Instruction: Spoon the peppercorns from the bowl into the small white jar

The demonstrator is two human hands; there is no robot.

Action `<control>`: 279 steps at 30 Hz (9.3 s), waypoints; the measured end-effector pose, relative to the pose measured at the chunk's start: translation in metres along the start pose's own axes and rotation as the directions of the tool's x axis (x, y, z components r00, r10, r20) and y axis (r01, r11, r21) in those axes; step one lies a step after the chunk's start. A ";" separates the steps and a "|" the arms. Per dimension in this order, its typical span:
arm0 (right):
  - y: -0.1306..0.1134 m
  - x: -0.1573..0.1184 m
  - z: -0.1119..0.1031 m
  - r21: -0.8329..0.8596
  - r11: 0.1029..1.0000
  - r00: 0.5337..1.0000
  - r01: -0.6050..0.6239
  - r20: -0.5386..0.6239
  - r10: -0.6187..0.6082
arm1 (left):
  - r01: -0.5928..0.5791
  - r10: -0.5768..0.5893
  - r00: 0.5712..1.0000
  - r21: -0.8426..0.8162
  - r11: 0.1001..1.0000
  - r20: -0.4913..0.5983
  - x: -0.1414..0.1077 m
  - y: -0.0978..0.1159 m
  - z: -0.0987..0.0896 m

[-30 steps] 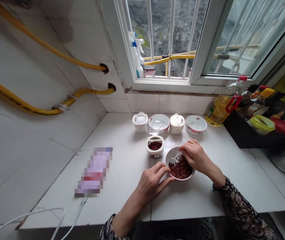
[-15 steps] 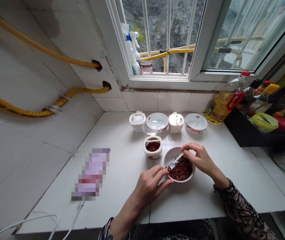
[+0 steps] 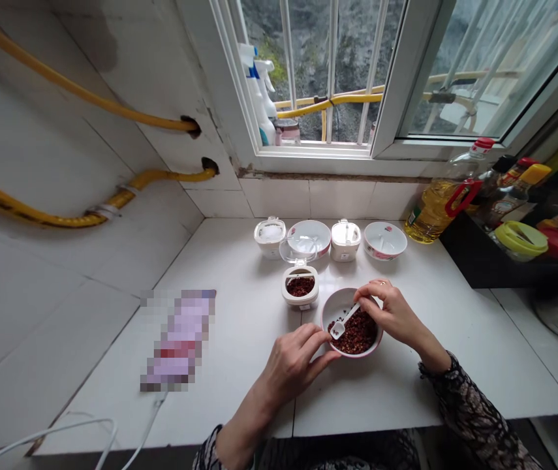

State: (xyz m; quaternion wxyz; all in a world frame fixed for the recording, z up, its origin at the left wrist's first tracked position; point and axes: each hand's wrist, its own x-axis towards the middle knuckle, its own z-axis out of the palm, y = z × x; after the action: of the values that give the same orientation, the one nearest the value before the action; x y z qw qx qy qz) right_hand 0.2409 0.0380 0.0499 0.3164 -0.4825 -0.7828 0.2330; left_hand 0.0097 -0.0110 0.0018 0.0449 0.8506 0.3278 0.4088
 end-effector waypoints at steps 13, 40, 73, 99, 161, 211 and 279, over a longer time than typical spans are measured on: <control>-0.004 -0.001 -0.003 -0.022 0.987 0.977 0.159 0.145 -0.154 | 0.002 -0.002 1.000 0.009 1.000 0.003 0.000 0.000 -0.001; 0.003 0.000 -0.027 0.060 0.992 0.962 0.114 0.242 -0.125 | 0.001 -0.001 1.000 -0.010 1.000 0.015 -0.001 -0.001 -0.001; -0.039 0.031 0.009 -0.252 0.859 0.840 0.445 -0.215 -0.498 | -0.023 0.023 1.000 0.077 0.997 0.007 0.000 0.001 0.002; -0.004 0.006 -0.010 -0.103 0.993 0.996 0.064 0.072 -0.056 | -0.050 0.050 0.999 0.082 0.995 0.005 0.000 -0.001 0.002; -0.027 0.017 -0.018 -0.258 0.928 0.939 0.270 -0.142 -0.313 | -0.039 0.036 0.999 0.068 0.997 0.034 -0.002 -0.001 0.002; -0.039 0.032 0.025 -0.352 0.785 0.778 0.509 -0.202 -0.595 | -0.053 0.052 0.999 0.095 0.994 0.011 0.001 0.000 0.003; -0.002 0.004 0.005 0.291 0.944 0.977 -0.157 -0.092 0.191 | -0.056 0.053 0.997 0.055 0.997 0.056 -0.002 -0.002 0.001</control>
State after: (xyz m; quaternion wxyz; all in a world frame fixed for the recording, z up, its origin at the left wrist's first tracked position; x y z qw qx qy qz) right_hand 0.2350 0.0401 0.0490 0.4063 -0.5126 -0.6757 0.3399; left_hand 0.0085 -0.0100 -0.0008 0.0185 0.8709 0.3147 0.3770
